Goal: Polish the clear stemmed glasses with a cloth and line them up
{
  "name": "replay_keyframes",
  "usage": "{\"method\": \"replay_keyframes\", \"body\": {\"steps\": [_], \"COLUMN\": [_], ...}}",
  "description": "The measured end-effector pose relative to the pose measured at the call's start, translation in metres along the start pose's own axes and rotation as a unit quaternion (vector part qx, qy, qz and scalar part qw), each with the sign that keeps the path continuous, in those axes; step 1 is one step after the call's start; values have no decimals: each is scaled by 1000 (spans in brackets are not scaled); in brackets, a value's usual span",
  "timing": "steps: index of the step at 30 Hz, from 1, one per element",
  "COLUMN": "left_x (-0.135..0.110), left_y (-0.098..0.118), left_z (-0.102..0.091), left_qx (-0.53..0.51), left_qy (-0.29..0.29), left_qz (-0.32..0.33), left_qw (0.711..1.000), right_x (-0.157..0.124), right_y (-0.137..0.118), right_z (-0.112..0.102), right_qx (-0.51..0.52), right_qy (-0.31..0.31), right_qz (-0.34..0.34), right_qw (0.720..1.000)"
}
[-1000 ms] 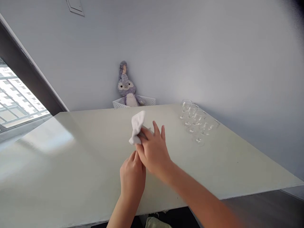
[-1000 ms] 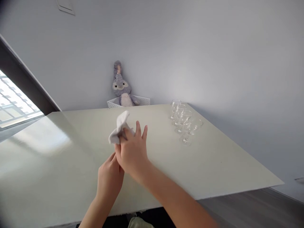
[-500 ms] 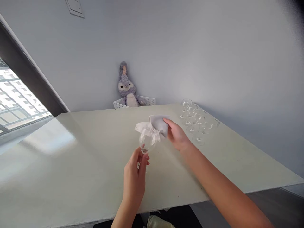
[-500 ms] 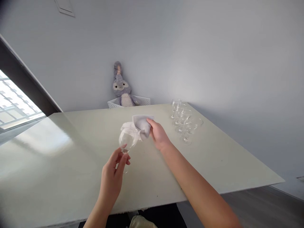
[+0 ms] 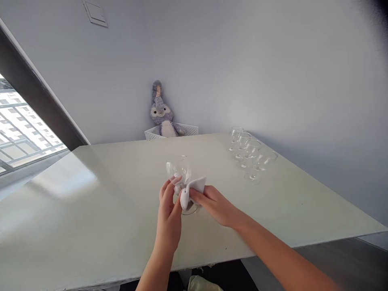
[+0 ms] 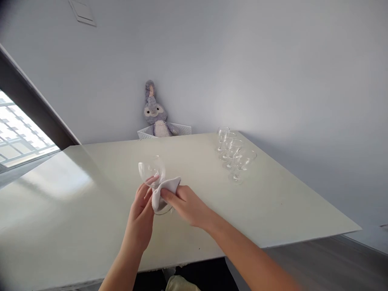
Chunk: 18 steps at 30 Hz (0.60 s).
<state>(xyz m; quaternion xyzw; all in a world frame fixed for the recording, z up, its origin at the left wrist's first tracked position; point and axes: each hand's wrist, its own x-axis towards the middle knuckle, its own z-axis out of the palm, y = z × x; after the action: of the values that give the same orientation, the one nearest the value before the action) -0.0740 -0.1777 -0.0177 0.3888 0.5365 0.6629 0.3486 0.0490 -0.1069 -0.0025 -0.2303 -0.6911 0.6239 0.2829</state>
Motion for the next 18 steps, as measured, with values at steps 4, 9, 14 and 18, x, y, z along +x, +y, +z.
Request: {"method": "replay_keyframes", "body": {"steps": [4, 9, 14, 18], "left_x": [-6, 0, 10, 22], "left_y": [8, 23, 51, 50], "left_z": [-4, -25, -24, -19], "left_qx": [4, 66, 84, 9], "left_qy": [-45, -60, -13, -68], "left_qz": [-66, -101, -24, -34], "left_qw": [997, 991, 996, 997], "right_x": [4, 0, -2, 1], "right_y": [4, 6, 9, 12], "right_z": [5, 4, 8, 6], "right_qx": [67, 70, 41, 113], "right_qy": [-30, -42, -7, -82], "right_qz": [13, 26, 20, 47], "right_qw": [997, 996, 999, 989]}}
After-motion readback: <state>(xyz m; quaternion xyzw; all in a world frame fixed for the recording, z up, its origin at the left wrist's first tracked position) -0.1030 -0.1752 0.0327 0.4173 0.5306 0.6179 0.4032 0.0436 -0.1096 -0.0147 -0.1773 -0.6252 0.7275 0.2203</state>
